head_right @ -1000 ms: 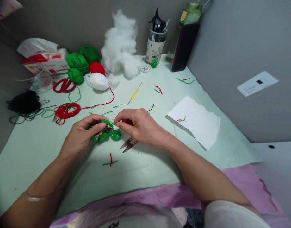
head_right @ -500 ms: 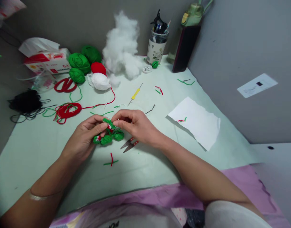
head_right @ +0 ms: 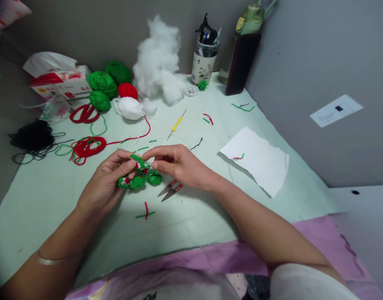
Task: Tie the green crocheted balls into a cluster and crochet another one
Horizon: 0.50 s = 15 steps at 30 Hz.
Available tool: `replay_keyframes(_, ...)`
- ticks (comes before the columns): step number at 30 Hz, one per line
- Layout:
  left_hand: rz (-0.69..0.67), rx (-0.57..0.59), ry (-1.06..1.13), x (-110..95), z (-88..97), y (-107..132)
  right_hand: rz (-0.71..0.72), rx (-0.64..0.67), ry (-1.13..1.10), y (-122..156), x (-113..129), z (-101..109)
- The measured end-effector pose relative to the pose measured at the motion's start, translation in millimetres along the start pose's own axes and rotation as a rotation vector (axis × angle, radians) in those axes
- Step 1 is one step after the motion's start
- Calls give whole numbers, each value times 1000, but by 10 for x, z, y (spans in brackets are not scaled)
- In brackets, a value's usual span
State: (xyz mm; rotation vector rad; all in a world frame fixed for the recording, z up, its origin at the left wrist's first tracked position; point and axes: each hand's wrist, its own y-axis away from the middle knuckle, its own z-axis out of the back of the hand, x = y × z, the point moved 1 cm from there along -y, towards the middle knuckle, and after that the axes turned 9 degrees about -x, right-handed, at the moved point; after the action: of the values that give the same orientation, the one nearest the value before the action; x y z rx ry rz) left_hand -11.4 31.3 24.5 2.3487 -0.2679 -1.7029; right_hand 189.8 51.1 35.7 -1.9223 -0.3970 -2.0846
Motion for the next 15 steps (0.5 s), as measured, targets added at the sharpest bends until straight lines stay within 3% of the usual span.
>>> replay_keyframes(5, 24, 29, 68, 19, -29, -2, 3, -51, -212, -37, -137, -145)
replay_keyframes(11, -73, -12, -61, 45, -12, 6, 62, -134, -204, -17, -118, -203)
replay_keyframes(15, -44, 20, -70, 64, -20, 5, 42, -140, -211, -14, -73, -168)
